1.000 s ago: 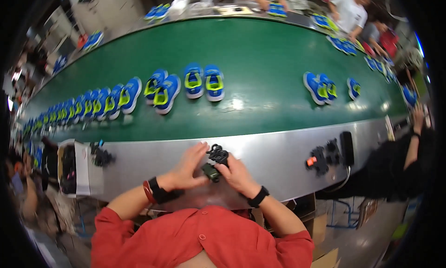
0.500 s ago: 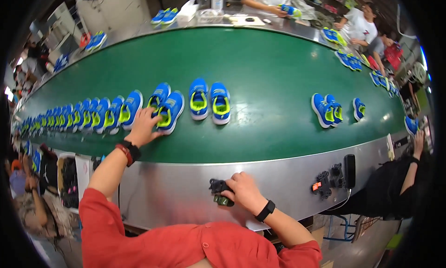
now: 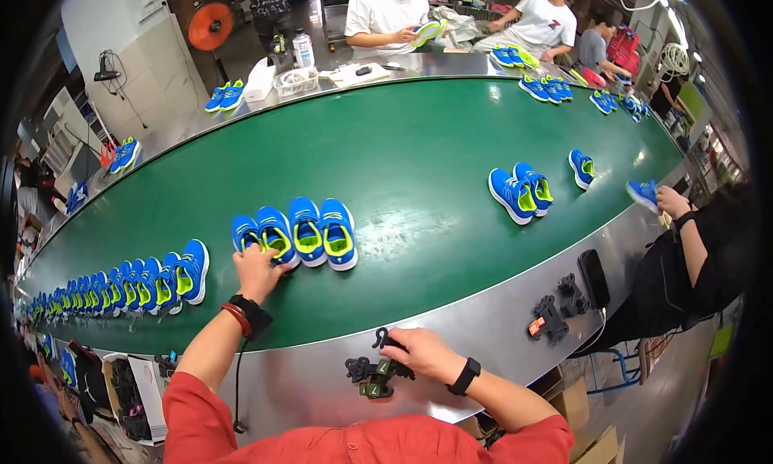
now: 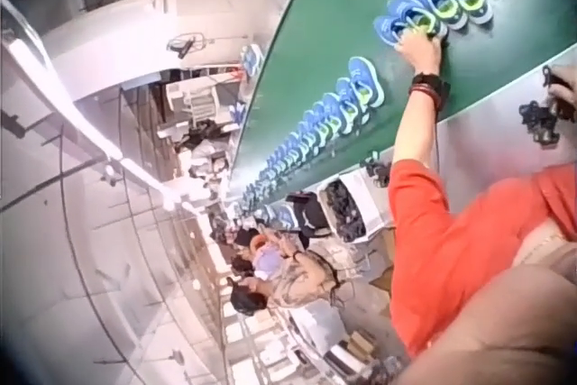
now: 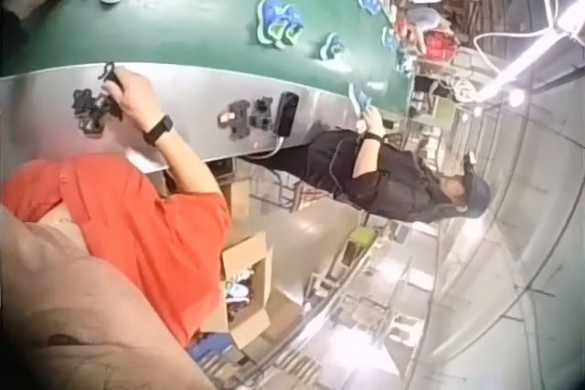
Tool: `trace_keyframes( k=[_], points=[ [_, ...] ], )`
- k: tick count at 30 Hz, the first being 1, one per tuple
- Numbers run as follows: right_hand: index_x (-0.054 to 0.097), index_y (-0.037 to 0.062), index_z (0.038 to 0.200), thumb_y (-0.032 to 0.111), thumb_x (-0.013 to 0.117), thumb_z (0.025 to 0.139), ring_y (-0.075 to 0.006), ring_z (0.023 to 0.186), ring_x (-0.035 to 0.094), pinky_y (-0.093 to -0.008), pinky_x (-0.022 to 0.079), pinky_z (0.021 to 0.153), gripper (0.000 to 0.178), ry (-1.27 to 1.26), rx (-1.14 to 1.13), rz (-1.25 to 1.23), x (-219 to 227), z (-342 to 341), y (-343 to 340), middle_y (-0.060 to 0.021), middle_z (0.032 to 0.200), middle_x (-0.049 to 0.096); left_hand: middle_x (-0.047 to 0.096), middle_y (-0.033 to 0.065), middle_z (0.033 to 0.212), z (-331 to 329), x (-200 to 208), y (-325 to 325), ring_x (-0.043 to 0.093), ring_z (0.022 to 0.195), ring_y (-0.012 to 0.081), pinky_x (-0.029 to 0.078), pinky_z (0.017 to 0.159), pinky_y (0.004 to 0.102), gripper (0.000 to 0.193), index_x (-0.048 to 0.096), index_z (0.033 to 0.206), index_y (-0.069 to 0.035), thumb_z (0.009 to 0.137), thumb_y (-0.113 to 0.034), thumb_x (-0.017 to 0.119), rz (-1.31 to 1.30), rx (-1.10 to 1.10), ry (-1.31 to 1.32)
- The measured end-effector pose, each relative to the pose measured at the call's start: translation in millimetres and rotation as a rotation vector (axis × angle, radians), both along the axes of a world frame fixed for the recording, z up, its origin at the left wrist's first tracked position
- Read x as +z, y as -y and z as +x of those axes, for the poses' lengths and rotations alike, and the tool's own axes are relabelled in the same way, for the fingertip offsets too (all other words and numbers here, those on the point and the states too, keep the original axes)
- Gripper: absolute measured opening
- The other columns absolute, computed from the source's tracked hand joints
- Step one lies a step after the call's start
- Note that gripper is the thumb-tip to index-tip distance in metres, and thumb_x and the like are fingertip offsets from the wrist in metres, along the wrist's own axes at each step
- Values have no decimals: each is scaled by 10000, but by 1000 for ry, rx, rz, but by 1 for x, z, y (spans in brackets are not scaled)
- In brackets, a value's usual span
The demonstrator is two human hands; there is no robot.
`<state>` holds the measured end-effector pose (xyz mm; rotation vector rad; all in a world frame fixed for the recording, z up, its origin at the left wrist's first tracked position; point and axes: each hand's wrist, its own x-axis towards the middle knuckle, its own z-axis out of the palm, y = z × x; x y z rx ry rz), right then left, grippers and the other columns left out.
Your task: Unpack components from boxes and attach tags or clips to children's shoes on an assembly line.
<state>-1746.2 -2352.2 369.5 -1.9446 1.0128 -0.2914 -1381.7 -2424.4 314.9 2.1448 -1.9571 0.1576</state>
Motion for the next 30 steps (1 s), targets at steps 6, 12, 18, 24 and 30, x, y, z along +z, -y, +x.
trace_keyframes(
  k=[6, 12, 18, 24, 30],
  points=[
    [560, 40, 869, 293, 614, 915, -216, 482, 592, -360, 456, 485, 263, 37, -216, 262, 9, 5, 16, -111, 562, 578, 568, 84, 864, -72, -2, 3, 542, 872, 252, 327, 813, 426, 340, 722, 923, -157, 690, -400, 769, -28, -196, -85],
    [429, 30, 987, 116, 467, 921, -168, 635, 617, -320, 476, 596, 114, 218, -185, 380, -16, 25, 44, -93, 727, 614, 583, 109, 1093, -71, 10, -22, 530, 1002, 276, 359, 893, 434, 538, 587, 1189, -96, 689, -182, 766, -113, -382, -285],
    [391, -2, 1254, 88, 485, 946, -154, 637, 669, -251, 486, 493, 334, 235, -146, 698, 5, 65, 62, -97, 870, 648, 603, 85, 1064, -32, -1, -25, 583, 974, 309, 482, 791, 405, 257, 578, 996, -51, 751, 1, 641, -134, -383, -407],
    [428, -43, 1267, 104, 479, 954, -146, 582, 653, -240, 459, 430, 349, 215, -153, 652, -9, 105, 73, -89, 847, 643, 615, 123, 931, -21, -3, -35, 608, 838, 359, 510, 712, 411, 147, 564, 900, -27, 774, -3, 636, -49, -438, -542],
    [454, -31, 1275, 105, 455, 967, -121, 571, 621, -228, 460, 443, 336, 242, -173, 721, -22, 122, 65, -78, 848, 629, 605, 91, 887, -25, -10, -43, 616, 809, 318, 510, 685, 403, 108, 577, 875, -47, 785, -30, 635, -84, -428, -478]
  ],
)
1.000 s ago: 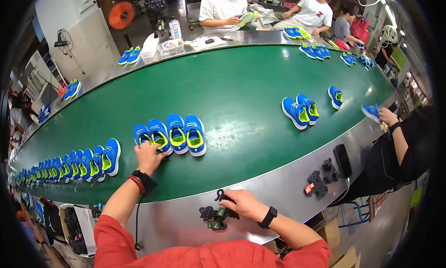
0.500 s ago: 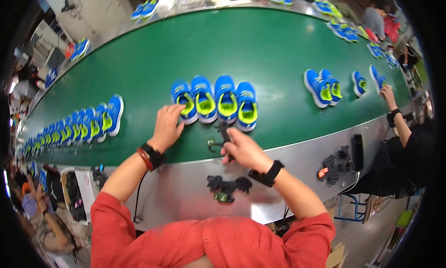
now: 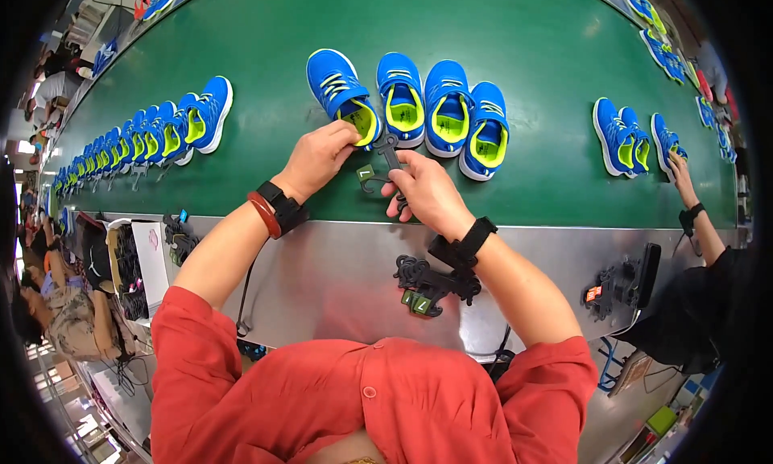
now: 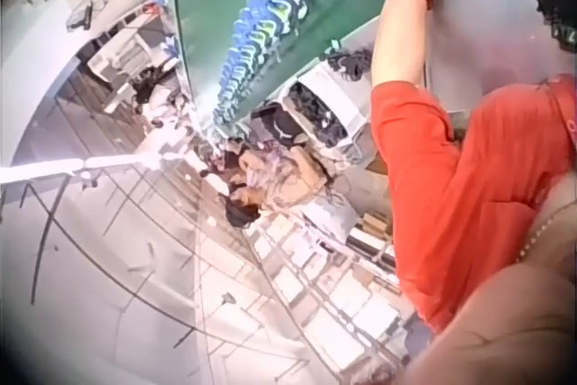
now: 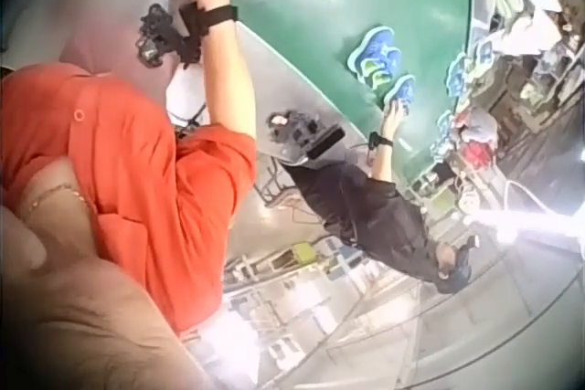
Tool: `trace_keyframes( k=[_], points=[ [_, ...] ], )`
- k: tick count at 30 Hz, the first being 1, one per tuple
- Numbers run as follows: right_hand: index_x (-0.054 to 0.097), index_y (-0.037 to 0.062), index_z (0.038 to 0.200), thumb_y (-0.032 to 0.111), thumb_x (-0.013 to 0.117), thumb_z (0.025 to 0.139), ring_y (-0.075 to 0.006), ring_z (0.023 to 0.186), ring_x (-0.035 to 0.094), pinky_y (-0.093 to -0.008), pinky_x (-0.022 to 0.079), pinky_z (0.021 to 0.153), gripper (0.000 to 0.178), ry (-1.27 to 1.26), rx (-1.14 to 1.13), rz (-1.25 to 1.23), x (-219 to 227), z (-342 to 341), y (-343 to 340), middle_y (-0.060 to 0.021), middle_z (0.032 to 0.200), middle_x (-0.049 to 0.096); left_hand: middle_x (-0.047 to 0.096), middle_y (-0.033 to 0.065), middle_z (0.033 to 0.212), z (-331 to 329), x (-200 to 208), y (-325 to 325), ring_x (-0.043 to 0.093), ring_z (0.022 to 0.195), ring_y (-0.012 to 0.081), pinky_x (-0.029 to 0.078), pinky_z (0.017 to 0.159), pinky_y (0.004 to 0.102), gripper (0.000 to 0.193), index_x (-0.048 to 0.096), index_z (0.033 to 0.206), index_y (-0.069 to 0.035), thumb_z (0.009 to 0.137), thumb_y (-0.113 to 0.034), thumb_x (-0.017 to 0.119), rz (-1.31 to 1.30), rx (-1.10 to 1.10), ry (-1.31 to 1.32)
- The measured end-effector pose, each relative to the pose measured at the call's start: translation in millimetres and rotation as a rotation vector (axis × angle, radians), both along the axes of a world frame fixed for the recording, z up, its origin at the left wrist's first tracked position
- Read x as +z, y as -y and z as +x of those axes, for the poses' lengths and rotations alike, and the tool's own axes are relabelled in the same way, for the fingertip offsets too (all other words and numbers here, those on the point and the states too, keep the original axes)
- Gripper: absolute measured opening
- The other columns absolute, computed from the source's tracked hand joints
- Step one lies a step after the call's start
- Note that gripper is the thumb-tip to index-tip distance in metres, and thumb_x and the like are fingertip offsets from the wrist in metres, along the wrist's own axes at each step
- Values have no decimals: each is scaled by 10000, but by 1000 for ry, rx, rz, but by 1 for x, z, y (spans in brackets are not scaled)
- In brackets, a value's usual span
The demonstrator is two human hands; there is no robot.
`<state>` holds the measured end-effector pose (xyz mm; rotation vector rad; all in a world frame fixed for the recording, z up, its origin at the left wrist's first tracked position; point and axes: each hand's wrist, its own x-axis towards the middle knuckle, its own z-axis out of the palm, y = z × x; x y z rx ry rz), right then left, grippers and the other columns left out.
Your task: Unpack components from boxes and attach tags or clips to children's shoes on an assembly line.
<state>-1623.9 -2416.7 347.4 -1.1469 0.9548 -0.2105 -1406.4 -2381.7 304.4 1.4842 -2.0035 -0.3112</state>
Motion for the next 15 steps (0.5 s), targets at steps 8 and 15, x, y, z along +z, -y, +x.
trace_keyframes(
  k=[8, 15],
  points=[
    [474, -48, 1241, 140, 444, 967, -133, 494, 565, -283, 431, 463, 333, -13, 363, -161, 0, 21, 7, -56, 676, 576, 577, 109, 814, 14, 12, -1, 619, 783, 315, 513, 626, 419, 26, 537, 829, -64, 805, -68, 544, -5, 23, 186],
    [550, 31, 1163, 152, 433, 979, -112, 456, 538, -220, 376, 407, 249, 14, 284, -53, 0, 32, 18, -19, 663, 574, 598, 144, 960, 15, 13, 4, 652, 796, 314, 532, 585, 405, 458, 470, 1318, -250, 877, -129, 485, 90, -135, 382]
  ],
)
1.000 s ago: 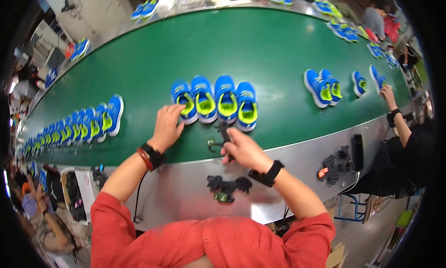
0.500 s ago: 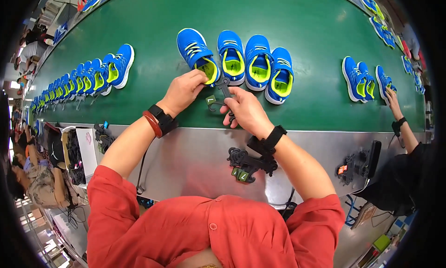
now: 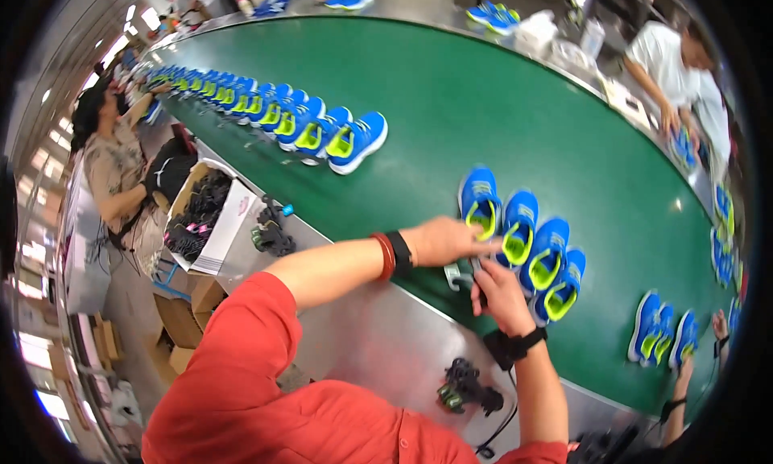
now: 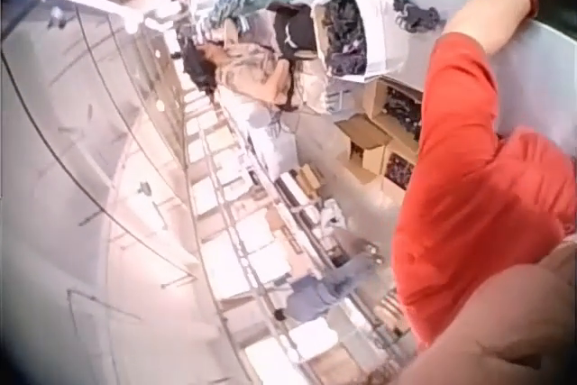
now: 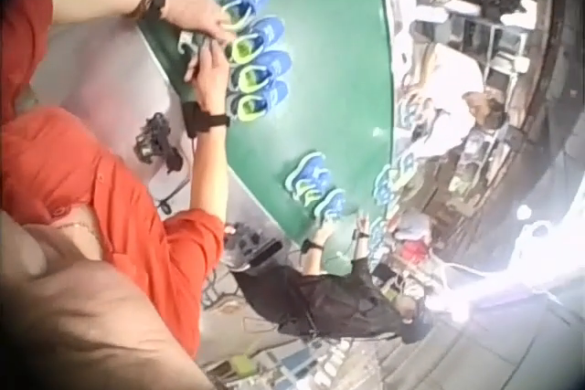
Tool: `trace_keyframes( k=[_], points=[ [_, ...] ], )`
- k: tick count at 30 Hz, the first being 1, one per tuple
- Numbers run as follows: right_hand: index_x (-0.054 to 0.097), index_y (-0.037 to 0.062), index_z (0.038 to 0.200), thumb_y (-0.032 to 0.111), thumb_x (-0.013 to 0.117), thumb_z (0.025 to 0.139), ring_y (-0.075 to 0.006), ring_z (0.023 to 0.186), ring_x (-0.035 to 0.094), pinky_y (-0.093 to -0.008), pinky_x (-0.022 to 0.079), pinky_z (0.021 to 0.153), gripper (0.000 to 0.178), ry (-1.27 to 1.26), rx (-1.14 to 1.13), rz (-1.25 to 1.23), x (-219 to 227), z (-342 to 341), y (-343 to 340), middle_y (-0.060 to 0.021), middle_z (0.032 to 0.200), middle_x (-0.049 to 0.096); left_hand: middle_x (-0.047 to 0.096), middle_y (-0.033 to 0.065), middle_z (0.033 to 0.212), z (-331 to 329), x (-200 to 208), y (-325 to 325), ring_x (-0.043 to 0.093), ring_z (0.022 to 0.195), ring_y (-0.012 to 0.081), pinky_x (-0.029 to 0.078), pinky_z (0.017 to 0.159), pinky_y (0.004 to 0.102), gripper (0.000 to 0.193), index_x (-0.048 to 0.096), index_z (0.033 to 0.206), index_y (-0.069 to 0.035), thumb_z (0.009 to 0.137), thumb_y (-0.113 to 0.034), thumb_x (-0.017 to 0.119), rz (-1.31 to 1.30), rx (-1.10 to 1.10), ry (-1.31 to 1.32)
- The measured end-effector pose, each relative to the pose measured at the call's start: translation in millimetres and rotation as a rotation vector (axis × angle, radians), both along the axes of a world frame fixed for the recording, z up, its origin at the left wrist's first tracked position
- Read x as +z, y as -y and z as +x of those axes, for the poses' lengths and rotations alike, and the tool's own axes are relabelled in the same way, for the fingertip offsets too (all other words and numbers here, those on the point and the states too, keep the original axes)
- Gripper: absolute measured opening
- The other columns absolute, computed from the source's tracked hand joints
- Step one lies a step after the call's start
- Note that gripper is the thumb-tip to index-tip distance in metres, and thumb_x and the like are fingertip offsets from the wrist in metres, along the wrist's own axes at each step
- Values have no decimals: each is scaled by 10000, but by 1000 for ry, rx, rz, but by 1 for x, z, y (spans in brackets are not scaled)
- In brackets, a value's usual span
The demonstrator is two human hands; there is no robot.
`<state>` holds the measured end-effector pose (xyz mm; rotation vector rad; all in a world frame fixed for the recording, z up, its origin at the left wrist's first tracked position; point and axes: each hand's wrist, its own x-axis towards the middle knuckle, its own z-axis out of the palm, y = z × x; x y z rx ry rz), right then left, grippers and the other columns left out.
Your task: Unpack components from boxes and attach tags or clips to children's shoes on an assembly line.
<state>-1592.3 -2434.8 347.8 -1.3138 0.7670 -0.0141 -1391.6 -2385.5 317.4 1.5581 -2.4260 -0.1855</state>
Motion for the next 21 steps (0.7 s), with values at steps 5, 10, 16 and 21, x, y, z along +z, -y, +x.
trace_keyframes(
  k=[5, 10, 16, 21],
  points=[
    [596, -19, 1103, 111, 523, 947, -162, 697, 633, -275, 493, 584, 215, 67, -53, -224, 4, 9, 4, -82, 847, 643, 591, 162, 948, 17, -1, -16, 650, 725, 349, 521, 585, 445, 534, 433, 1355, -273, 847, -205, 580, -29, 25, 28],
    [612, -16, 1050, 35, 632, 793, -338, 943, 589, -374, 476, 813, 262, -23, 75, -1237, 24, 0, 38, -176, 1029, 617, 608, 160, 910, 26, 28, -40, 642, 693, 354, 514, 603, 446, 451, 556, 1244, -237, 822, -80, 535, 84, 256, 43],
    [656, 52, 908, 128, 710, 721, -305, 897, 565, -398, 452, 808, 208, -169, 490, -1447, 10, 9, 46, -102, 927, 631, 654, 156, 957, 20, 21, -34, 645, 867, 365, 509, 741, 466, 416, 652, 1169, -193, 785, -64, 554, 245, 389, -171],
    [648, 99, 825, 237, 721, 718, -275, 950, 552, -419, 418, 795, 189, -47, 471, -1687, 8, 25, 42, -58, 886, 620, 666, 173, 1051, 24, 20, -30, 636, 945, 370, 508, 842, 438, 377, 699, 1091, -169, 770, -52, 541, 342, 463, -268]
  ],
)
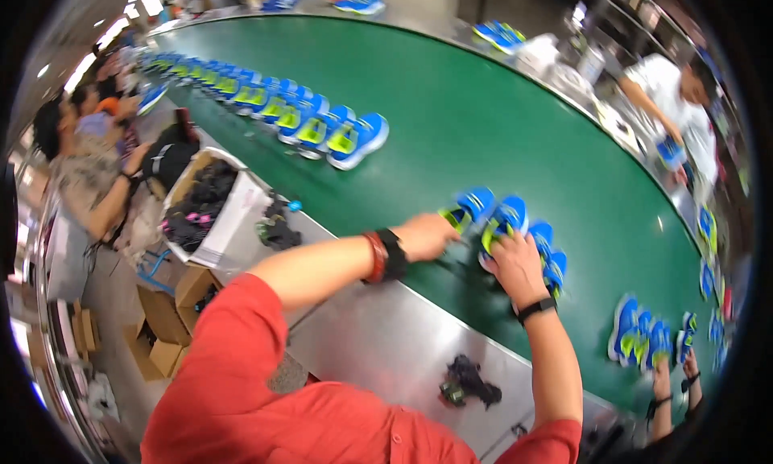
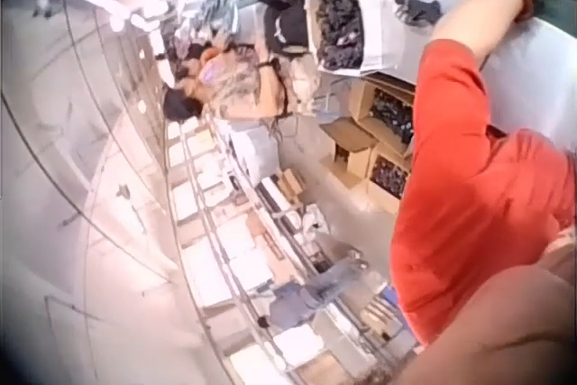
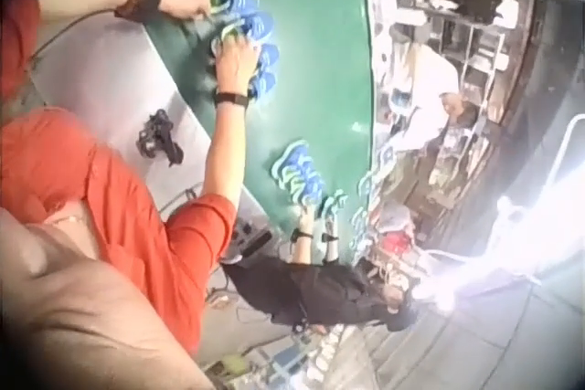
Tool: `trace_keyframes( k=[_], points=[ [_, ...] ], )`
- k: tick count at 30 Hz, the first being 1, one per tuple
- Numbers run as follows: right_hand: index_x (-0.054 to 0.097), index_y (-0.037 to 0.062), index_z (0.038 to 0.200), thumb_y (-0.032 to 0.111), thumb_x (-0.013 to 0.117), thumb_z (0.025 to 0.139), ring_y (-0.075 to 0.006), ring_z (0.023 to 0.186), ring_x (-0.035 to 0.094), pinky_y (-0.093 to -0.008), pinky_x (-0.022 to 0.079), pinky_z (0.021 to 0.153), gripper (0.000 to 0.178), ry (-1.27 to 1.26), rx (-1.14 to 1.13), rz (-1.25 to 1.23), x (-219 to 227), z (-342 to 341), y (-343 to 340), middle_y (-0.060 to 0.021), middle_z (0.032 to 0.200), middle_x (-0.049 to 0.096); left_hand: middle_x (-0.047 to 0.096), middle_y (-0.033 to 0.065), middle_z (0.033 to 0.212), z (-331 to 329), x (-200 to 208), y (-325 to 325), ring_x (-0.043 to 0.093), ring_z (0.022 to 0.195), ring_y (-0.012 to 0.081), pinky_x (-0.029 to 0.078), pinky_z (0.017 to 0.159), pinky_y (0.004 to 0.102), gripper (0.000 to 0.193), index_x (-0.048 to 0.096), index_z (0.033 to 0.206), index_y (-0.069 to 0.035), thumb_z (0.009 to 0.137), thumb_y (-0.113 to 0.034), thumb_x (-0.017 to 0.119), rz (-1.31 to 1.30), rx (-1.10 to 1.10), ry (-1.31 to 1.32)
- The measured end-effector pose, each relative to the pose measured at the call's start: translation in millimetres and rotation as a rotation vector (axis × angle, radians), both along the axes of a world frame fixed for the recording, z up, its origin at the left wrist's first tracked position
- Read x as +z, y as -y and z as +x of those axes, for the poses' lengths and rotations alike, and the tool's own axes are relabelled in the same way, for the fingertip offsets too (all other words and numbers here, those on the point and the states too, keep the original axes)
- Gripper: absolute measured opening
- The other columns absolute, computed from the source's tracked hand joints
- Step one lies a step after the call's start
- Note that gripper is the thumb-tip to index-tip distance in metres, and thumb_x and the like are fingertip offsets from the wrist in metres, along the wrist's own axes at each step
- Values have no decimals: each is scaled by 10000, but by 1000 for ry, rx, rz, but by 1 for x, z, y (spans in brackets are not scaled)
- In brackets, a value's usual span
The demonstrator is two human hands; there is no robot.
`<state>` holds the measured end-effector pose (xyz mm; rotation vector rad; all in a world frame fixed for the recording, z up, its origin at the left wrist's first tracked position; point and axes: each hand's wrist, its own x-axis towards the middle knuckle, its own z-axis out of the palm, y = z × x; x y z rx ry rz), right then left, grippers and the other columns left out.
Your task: Unpack components from boxes and attach tags or clips to children's shoes on an assembly line.
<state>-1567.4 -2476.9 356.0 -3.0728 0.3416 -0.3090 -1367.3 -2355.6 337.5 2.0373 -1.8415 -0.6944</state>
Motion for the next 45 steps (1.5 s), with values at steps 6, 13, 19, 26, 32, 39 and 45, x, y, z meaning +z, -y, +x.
trace_keyframes(
  k=[6, 13, 19, 26, 32, 39, 45],
  points=[
    [647, 113, 822, 290, 723, 725, -235, 904, 517, -384, 396, 799, 216, 2, 52, 2, 10, 24, -2, -31, 848, 597, 684, 153, 952, 16, 11, -7, 645, 900, 349, 510, 799, 445, 255, 710, 1071, -177, 831, -176, 620, 33, 92, 75],
    [665, 136, 771, 282, 744, 692, -204, 918, 518, -360, 386, 805, 184, 10, 20, -75, 12, 23, -2, -21, 804, 607, 687, 145, 939, 12, 6, -4, 647, 860, 352, 512, 762, 449, 240, 713, 1059, -180, 841, -164, 614, 35, 86, 103],
    [663, 139, 732, 287, 738, 686, -203, 927, 521, -358, 377, 819, 173, -49, -7, -105, 4, 38, -9, -23, 785, 618, 687, 139, 912, 15, 7, -10, 651, 842, 342, 513, 742, 449, 219, 715, 1038, -179, 835, -181, 631, 28, 71, 148],
    [658, 140, 690, 285, 730, 684, -203, 921, 521, -363, 368, 818, 162, -26, -28, -106, 7, 41, -8, -24, 748, 619, 687, 136, 892, 20, 11, -13, 652, 828, 336, 511, 728, 451, 199, 716, 1016, -168, 832, -189, 645, 31, 79, 180],
    [649, 134, 649, 232, 691, 676, -207, 904, 527, -359, 367, 809, 110, -12, 15, -141, 6, 53, -9, -33, 708, 614, 686, 138, 882, 24, 13, -12, 650, 830, 339, 510, 736, 450, 194, 712, 1014, -160, 834, -187, 648, 76, 93, 200],
    [649, 128, 693, 186, 686, 670, -229, 910, 540, -377, 388, 840, 72, 123, -38, -111, -5, 67, -5, -33, 728, 599, 627, 138, 1109, 34, 20, -21, 617, 946, 362, 505, 793, 438, 262, 671, 1047, -124, 813, -42, 585, -137, 28, 43],
    [566, 104, 1198, 39, 750, 649, -287, 1071, 546, -400, 405, 880, 583, 121, -89, 227, 1, 42, -19, -119, 1198, 551, 417, 209, 1394, 21, 26, -30, 602, 971, 346, 490, 858, 450, 498, 523, 1289, -203, 836, -1, 482, -47, -96, 422]
  ],
)
